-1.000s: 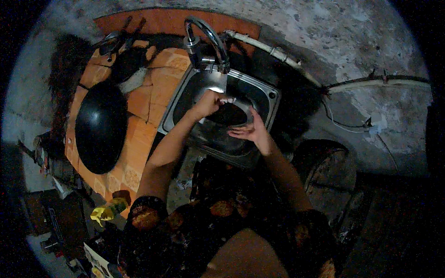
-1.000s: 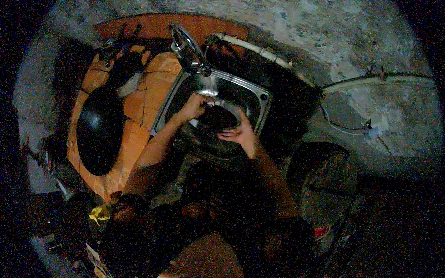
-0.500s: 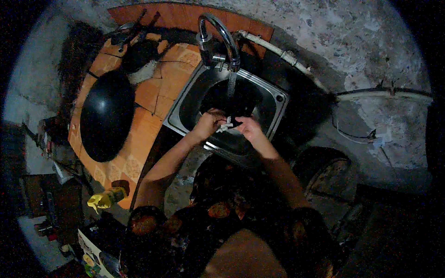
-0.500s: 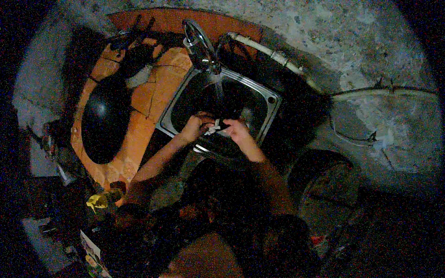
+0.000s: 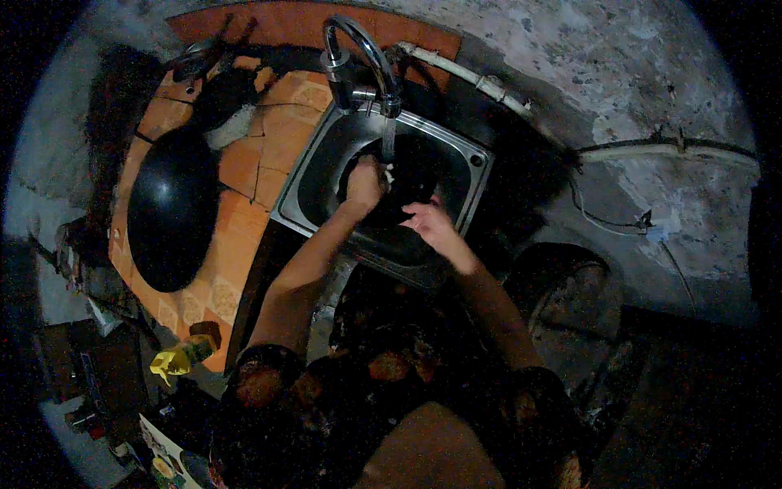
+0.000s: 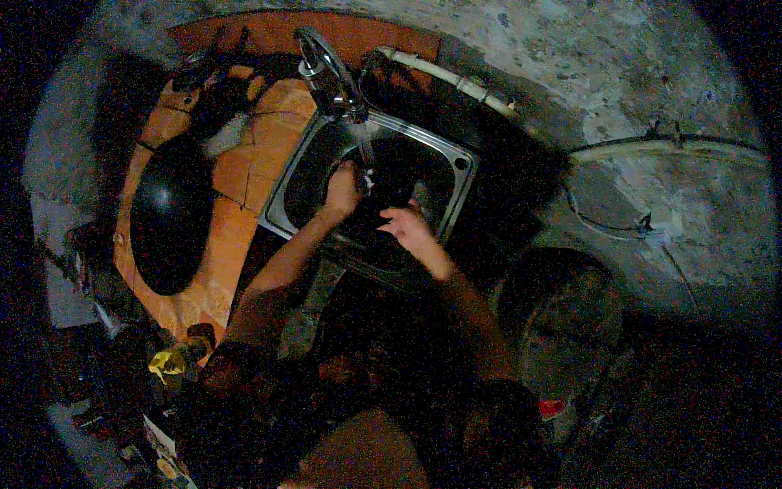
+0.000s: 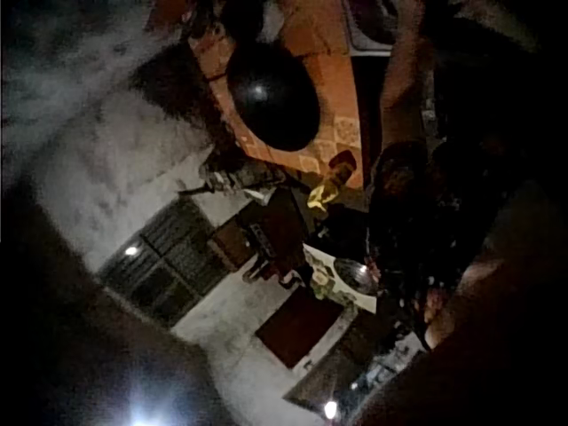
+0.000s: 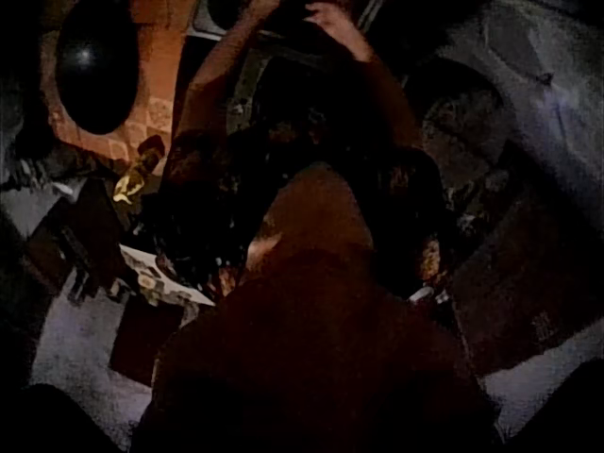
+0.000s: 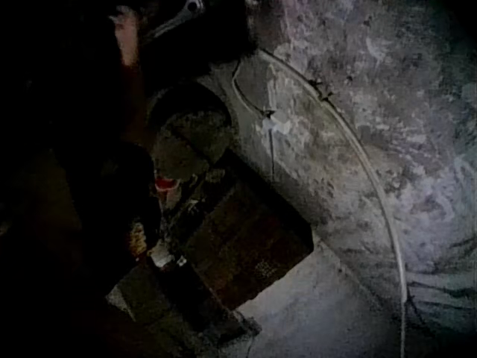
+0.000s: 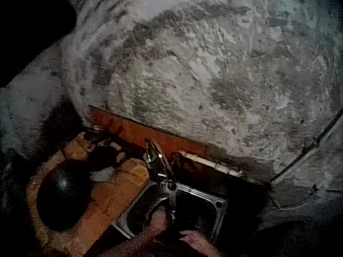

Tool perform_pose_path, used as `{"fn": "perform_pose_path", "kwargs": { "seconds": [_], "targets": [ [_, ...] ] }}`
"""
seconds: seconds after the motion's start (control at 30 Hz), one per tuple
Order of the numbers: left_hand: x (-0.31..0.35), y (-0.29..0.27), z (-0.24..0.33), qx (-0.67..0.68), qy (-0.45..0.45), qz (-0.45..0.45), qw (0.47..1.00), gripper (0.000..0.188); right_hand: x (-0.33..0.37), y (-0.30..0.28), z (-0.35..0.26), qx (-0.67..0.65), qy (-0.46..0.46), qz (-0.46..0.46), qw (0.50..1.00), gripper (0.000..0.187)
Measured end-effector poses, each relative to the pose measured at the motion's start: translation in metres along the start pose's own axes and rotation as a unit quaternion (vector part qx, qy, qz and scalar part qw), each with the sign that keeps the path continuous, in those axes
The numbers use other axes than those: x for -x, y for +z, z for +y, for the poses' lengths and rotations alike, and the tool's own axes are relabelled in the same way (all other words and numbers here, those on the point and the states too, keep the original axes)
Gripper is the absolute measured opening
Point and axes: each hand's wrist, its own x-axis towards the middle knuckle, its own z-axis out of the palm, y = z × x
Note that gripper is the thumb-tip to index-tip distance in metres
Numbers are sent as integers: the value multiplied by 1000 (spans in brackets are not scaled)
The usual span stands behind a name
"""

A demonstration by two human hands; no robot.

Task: The person washes a black round plate in a sink using a white cloth and running water, then places the plate down on a counter next to a large pan.

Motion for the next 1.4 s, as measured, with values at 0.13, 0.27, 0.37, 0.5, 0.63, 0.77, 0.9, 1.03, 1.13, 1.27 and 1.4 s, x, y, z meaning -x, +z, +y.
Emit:
{"fn": "perform_pose_path", "kwargs": {
  "seconds": [0.13,0.27,0.37,0.5,0.63,0.77,0.9,1.03,1.13,1.27,1.4],
  "targets": [
    [-3,23,38,84,113,-30,990,22,-27,-32,13,9,38,-48,998,16],
    [-13,12,31,-53,109,1,993,23,-29,-27,20,97,-67,-91,989,22],
    [-49,16,0,-99,-19,31,994,27,-34,-31,45,250,-237,-101,933,34],
    [-29,29,11,104,58,38,992,24,-19,-1,10,98,55,27,993,77],
    [-19,26,25,153,151,29,976,26,-17,5,6,101,80,100,986,96],
    [-62,47,-44,27,9,101,994,30,-39,-25,36,78,-19,-68,994,72],
    [-35,50,24,164,128,42,977,14,-48,-50,31,215,-155,-106,958,72],
    [-42,45,14,277,-2,-11,961,17,-39,-35,15,43,21,-30,998,60],
    [-78,55,-67,309,-54,83,946,27,-29,-8,15,116,46,5,992,45],
    [-29,48,19,116,66,24,991,21,-17,-30,-8,576,-356,-117,727,39],
    [-12,33,32,104,119,15,987,19,-19,-49,-1,609,-189,-125,760,31]
  ]
}}
